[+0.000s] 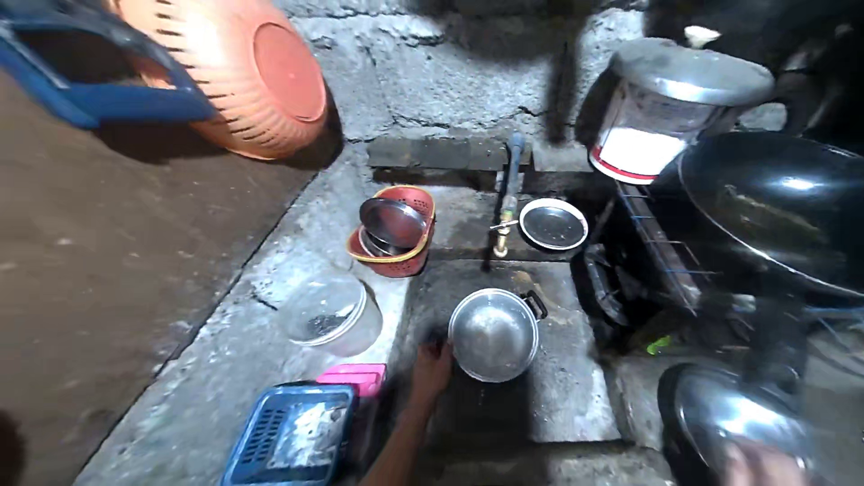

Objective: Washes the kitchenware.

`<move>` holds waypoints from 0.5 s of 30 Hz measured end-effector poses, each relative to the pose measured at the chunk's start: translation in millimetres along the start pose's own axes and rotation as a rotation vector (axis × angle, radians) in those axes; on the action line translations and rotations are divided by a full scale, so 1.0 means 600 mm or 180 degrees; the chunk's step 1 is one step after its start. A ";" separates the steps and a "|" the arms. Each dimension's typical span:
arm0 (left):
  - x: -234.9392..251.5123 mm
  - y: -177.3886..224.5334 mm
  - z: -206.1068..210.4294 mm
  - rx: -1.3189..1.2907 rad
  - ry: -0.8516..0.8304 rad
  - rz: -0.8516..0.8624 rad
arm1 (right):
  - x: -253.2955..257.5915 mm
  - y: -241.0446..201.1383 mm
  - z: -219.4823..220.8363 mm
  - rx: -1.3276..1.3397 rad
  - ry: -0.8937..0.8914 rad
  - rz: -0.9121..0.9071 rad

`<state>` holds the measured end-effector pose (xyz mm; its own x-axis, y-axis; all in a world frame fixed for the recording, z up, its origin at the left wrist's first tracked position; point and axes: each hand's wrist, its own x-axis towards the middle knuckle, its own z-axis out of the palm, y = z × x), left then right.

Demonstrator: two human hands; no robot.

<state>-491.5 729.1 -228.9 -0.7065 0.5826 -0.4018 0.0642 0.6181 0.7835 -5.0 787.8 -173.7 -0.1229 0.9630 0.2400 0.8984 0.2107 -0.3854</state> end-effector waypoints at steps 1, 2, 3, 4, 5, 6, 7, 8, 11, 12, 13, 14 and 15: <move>0.008 -0.012 0.007 -0.0139 -0.0019 -0.0071 | 0.011 -0.060 0.015 0.0368 -0.0332 -0.0270; 0.013 -0.019 0.014 -0.0341 -0.0080 -0.0153 | 0.025 -0.122 0.038 0.0718 -0.0594 -0.0510; 0.011 -0.020 0.021 -0.0556 -0.0145 -0.0221 | 0.039 -0.181 0.069 0.0981 -0.0817 -0.0687; 0.003 -0.014 0.027 -0.0761 -0.0214 -0.0301 | 0.055 -0.235 0.106 0.1153 -0.1045 -0.0801; -0.009 -0.005 0.034 -0.0963 -0.0228 -0.0357 | 0.075 -0.283 0.147 0.1208 -0.1273 -0.0852; -0.022 0.004 0.042 -0.1200 -0.0202 -0.0383 | 0.099 -0.323 0.191 0.1142 -0.1571 -0.0794; -0.034 0.010 0.050 -0.1411 -0.0151 -0.0395 | 0.128 -0.358 0.231 0.0943 -0.1978 -0.0620; -0.044 0.013 0.057 -0.1558 -0.0067 -0.0418 | 0.161 -0.387 0.269 0.0624 -0.2432 -0.0408; -0.075 0.030 0.064 -0.1578 0.0092 -0.0520 | 0.255 -0.445 0.366 -0.0316 -0.3505 -0.0120; -0.083 0.034 0.065 -0.1486 0.0086 -0.0530 | 0.274 -0.465 0.391 -0.0501 -0.3702 -0.0216; -0.089 0.038 0.067 -0.1388 0.0084 -0.0535 | 0.279 -0.488 0.414 -0.0639 -0.3760 -0.0378; -0.091 0.040 0.069 -0.1278 0.0106 -0.0547 | 0.271 -0.513 0.432 -0.0721 -0.3719 -0.0631; -0.089 0.041 0.068 -0.1199 0.0124 -0.0564 | 0.249 -0.535 0.444 -0.0685 -0.3673 -0.0935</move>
<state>-423.5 734.9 -207.3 -0.7100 0.4597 -0.5335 -0.3180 0.4666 0.8253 -424.0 908.8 -251.3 -0.5394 0.4898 -0.6849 0.8114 0.5199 -0.2672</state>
